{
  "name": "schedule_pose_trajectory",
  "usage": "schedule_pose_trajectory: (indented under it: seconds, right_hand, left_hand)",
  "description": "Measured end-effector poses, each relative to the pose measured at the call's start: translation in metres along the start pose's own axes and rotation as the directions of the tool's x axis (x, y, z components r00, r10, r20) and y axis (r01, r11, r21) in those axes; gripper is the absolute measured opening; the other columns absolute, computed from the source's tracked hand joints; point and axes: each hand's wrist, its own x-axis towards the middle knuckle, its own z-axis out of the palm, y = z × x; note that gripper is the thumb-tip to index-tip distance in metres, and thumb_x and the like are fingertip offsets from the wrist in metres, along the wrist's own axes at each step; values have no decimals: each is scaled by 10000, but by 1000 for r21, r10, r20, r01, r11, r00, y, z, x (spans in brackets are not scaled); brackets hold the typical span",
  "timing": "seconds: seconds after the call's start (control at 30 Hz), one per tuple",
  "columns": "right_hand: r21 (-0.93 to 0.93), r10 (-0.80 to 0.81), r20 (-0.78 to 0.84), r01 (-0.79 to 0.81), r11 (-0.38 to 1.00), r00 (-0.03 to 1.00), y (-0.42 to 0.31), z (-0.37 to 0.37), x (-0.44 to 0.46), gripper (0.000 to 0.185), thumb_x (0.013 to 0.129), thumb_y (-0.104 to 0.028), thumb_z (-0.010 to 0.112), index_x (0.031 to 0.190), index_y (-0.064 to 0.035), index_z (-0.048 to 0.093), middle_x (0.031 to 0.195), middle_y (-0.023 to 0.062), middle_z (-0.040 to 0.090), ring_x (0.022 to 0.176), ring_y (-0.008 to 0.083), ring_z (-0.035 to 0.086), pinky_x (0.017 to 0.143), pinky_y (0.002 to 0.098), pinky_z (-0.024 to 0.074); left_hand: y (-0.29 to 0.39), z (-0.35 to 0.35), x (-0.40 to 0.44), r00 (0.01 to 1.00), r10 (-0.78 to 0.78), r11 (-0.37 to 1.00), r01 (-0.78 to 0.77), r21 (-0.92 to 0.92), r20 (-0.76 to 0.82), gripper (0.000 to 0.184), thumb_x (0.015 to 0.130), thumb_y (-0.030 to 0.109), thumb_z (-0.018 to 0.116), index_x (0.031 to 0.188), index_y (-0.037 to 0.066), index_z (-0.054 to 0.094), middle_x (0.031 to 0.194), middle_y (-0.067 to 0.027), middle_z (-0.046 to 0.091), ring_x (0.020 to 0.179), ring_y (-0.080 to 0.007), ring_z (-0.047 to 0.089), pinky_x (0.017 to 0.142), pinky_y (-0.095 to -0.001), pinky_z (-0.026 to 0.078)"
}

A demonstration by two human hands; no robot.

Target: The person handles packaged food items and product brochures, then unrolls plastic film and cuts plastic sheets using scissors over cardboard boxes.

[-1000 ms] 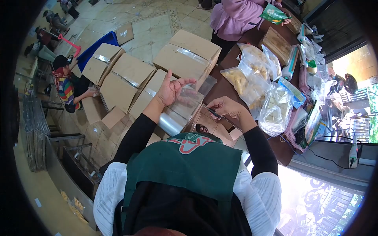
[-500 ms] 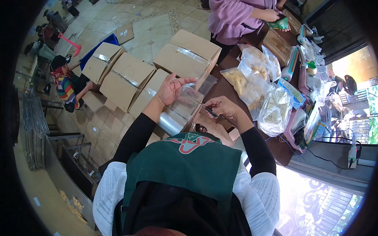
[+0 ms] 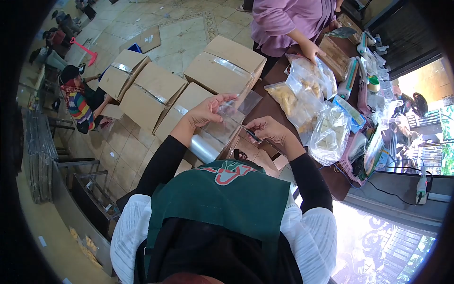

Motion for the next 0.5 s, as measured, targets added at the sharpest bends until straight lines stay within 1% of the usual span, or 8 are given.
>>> schedule_pose_trajectory:
  seconds: [0.03,0.1,0.23,0.33,0.43,0.5]
  right_hand:
    - [-4,-2,-2,2,1000,1000,-1,2,1,365,703,14,688,1056,37,598,842,54,631,664,84,604,583,182,481]
    - [0,-16,8,16,1000,1000,2,0,8,360,703,8,690,1050,38,599,845,55,630,661,86,604,576,176,478]
    - [38,-46,-1,46,998,999,0,5,12,351,697,6,692,1035,41,601,839,52,628,656,81,597,565,168,470]
    - [73,-47,-1,47,996,999,2,3,12,375,660,28,707,1021,41,607,833,48,626,661,78,589,558,171,464]
    - [8,-42,-29,42,999,999,3,3,12,404,619,51,720,1009,38,614,822,45,626,669,79,586,554,174,459]
    - [15,-28,-29,29,999,999,1,5,10,416,603,59,725,1004,35,617,815,43,625,674,81,586,550,176,456]
  left_hand:
    - [-1,1,1,1000,0,1000,0,11,5,787,573,-155,551,1315,38,375,1346,-59,358,1154,-152,440,768,-282,538]
    - [-2,1,2,1000,-1,999,0,34,15,789,576,-152,565,1318,38,373,1346,-60,358,1175,-144,418,769,-273,536]
    - [-3,-1,3,1000,26,998,-26,53,-1,792,575,-160,568,1317,36,376,1338,-62,370,1157,-143,435,770,-260,531]
    - [-2,0,2,999,32,999,-31,43,-21,795,570,-166,567,1315,35,379,1330,-61,382,1149,-143,443,773,-254,526]
    - [-4,0,2,999,30,998,-29,49,-37,802,562,-168,569,1315,30,379,1323,-58,391,1149,-139,443,778,-252,518]
    - [-3,-1,2,999,24,999,-22,35,-37,808,556,-169,573,1316,28,378,1318,-55,397,1153,-136,439,784,-251,513]
